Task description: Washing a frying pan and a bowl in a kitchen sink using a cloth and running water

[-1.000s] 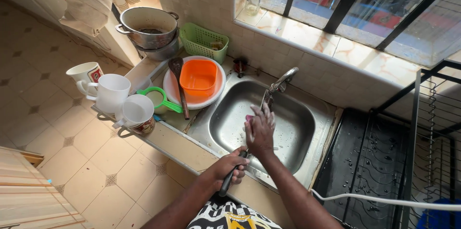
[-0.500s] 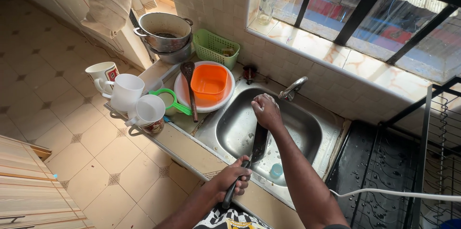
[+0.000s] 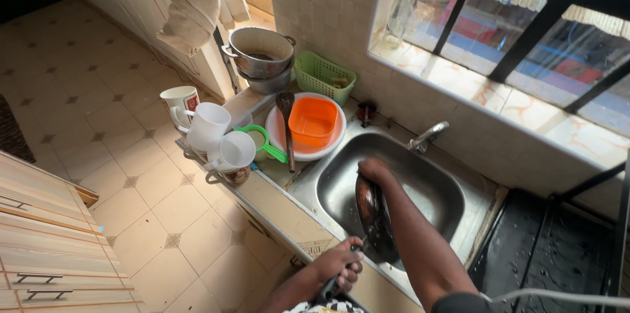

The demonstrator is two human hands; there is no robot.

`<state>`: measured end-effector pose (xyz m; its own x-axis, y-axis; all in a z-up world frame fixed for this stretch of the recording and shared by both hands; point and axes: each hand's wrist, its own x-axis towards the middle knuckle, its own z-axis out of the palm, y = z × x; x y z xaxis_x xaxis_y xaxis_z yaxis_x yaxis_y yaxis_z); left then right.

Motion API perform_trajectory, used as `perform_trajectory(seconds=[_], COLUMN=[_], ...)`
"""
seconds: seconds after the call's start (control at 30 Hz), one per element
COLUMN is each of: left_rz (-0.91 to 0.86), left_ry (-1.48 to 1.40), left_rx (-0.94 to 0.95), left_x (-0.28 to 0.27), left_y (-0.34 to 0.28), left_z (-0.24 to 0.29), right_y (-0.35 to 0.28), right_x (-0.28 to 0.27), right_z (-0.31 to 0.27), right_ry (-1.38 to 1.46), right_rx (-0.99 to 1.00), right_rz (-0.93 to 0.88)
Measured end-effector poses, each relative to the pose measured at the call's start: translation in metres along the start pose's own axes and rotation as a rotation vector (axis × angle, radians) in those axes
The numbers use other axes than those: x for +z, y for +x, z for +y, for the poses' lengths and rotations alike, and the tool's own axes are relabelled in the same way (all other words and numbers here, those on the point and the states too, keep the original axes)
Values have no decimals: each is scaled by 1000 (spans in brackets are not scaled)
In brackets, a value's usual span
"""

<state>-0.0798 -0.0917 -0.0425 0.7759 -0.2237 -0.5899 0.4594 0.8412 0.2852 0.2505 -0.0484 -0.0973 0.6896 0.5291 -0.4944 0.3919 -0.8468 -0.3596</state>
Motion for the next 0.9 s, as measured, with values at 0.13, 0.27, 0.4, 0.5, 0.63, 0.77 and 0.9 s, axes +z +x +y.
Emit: perform_trajectory(seconds=[0.13,0.27,0.4,0.5,0.63,0.77,0.9], left_rz=[-3,21,25,27,31,26,29], left_ry=[47,45,84,149,205,202,194], left_rx=[-3,-15,-4,17,26,34,39], left_x=[-2,2,-4,-5,7,5,4], left_y=[7,3,10,5,-6,-4,-3], left_z=[0,6,9,6,13,12,13], right_y=[-59,-82,-136,-165,-137,-111,-64], right_x=[-19,7,18,27,47,45,37], right_z=[-16,-11,-14,-18,-13,-24,-29], right_ry=[62,23,-1,-23,-155,-108,-166], right_rx=[-55,-210,-512,-604,-569,-540,-354], right_rz=[3,135,294,309,280,239,71])
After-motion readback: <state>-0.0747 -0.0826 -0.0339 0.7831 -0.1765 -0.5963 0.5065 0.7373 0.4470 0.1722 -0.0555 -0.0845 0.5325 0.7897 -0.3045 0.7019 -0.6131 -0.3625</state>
